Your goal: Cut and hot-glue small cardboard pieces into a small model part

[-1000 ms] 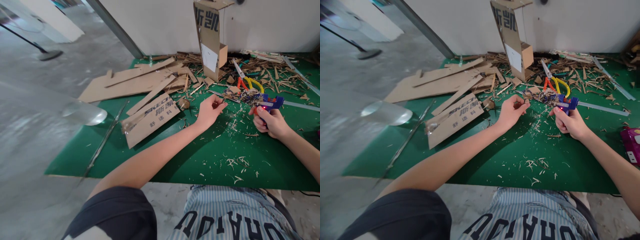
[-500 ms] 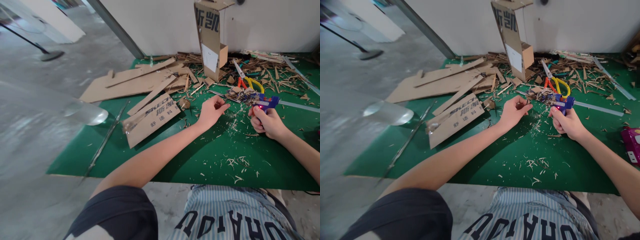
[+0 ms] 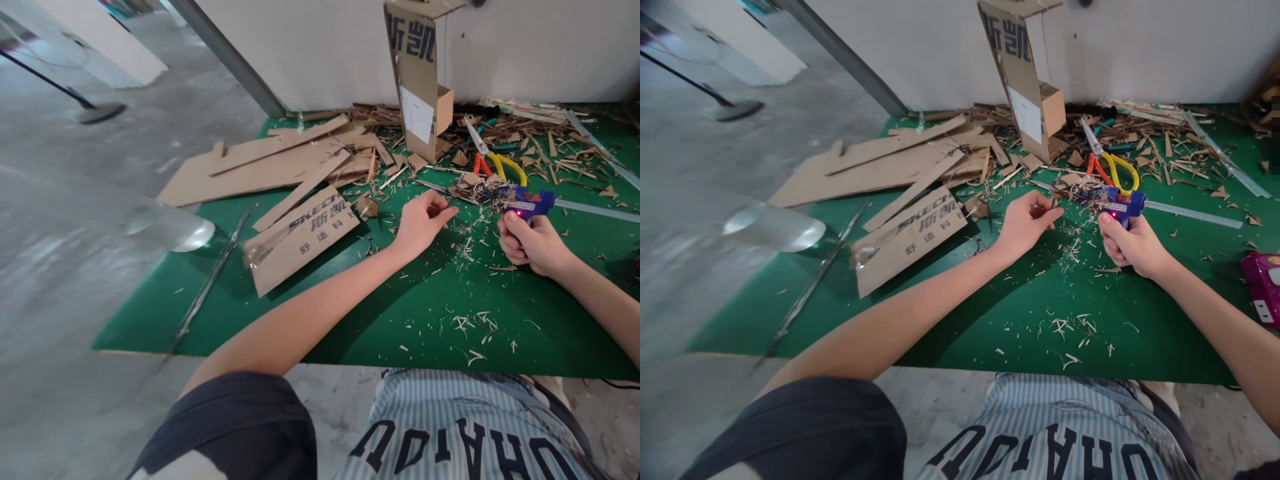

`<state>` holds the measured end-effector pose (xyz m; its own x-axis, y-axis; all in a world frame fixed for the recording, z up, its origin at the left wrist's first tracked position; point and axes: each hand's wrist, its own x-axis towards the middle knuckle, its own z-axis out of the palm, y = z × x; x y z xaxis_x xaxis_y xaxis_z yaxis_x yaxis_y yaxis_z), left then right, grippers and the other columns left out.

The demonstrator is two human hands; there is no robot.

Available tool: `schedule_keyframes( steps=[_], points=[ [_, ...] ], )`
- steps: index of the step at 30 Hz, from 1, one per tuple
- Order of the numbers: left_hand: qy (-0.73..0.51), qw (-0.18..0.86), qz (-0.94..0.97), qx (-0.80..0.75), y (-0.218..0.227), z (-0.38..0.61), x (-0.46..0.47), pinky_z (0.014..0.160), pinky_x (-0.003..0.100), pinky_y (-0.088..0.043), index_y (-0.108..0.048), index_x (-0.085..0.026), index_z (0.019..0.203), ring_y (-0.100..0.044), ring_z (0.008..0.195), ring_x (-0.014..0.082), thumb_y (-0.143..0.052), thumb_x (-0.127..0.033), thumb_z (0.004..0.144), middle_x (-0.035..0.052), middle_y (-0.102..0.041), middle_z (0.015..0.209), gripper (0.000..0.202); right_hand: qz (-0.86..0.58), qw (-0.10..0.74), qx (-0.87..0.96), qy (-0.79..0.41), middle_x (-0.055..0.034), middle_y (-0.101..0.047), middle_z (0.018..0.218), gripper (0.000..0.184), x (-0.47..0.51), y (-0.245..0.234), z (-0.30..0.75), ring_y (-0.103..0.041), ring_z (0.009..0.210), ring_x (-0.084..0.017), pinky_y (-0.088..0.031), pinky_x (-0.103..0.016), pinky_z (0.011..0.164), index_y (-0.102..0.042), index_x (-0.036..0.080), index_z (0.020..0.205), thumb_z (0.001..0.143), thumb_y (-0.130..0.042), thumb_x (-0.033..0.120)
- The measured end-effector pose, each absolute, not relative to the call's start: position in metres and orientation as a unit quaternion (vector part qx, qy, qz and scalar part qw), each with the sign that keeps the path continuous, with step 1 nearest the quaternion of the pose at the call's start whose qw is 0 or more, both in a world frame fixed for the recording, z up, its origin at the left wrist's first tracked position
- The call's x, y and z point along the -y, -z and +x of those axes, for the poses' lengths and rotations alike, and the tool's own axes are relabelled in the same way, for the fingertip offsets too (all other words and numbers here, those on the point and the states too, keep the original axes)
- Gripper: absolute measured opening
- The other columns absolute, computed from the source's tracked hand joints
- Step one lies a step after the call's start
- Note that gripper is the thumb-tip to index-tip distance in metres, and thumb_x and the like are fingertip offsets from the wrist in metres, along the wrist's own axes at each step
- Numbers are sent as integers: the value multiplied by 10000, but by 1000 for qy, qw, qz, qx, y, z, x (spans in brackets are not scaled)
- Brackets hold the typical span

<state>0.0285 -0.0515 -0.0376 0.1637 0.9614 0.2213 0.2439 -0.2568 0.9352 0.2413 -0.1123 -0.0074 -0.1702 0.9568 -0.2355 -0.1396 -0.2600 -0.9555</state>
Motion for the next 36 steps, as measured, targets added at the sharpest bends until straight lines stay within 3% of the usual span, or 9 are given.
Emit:
schedule_keyframes(
  steps=[13, 22, 25, 29, 31, 36],
  points=[
    [-454, 395, 645, -472, 33, 28, 53, 496, 212, -447, -455, -210, 684, -587, 498, 77, -707, -192, 829, -57, -528, 634, 291, -455, 427, 440, -646, 72, -372, 505, 545, 114, 9, 246, -277, 389, -32, -116, -202, 352, -517, 197, 657, 716, -816, 648],
    [-462, 401, 637, -469, 40, 27, 49, 495, 208, -456, -477, -213, 706, -627, 524, 87, -695, -199, 862, -64, -531, 614, 268, -447, 448, 483, -605, 73, -355, 528, 434, 117, 9, 248, -259, 417, -70, -133, -242, 364, -617, 220, 858, 821, -723, 639],
    [-468, 414, 619, -475, 40, 27, 49, 492, 211, -471, -486, -217, 701, -630, 524, 97, -709, -235, 860, -65, -524, 578, 274, -496, 421, 592, -476, 46, -423, 547, 363, 117, 8, 257, -346, 442, -96, -253, -267, 405, -628, 228, 861, 857, -690, 586],
    [-495, 413, 587, -489, 39, 27, 49, 476, 208, -473, -491, -220, 706, -616, 524, 99, -735, -270, 839, -58, -536, 569, 282, -480, 278, 814, -174, -62, -705, 800, 219, 114, 4, 273, -605, 656, -198, -435, -345, 607, -679, 236, 969, 839, -691, 412],
    [-512, 405, 576, -492, 38, 26, 49, 475, 205, -473, -487, -220, 707, -601, 524, 95, -728, -254, 837, -54, -541, 572, 275, -470, 222, 849, -92, -99, -755, 934, 233, 113, 4, 279, -667, 765, -251, -455, -372, 656, -683, 237, 1035, 863, -627, 383],
    [-541, 399, 554, -491, 37, 24, 49, 484, 214, -477, -482, -223, 736, -580, 544, 96, -689, -223, 863, -38, -557, 616, 243, -565, 166, 808, 22, -147, -749, 983, 310, 108, 2, 283, -689, 833, -315, -462, -387, 646, -670, 207, 1119, 847, -620, 349]
  ],
)
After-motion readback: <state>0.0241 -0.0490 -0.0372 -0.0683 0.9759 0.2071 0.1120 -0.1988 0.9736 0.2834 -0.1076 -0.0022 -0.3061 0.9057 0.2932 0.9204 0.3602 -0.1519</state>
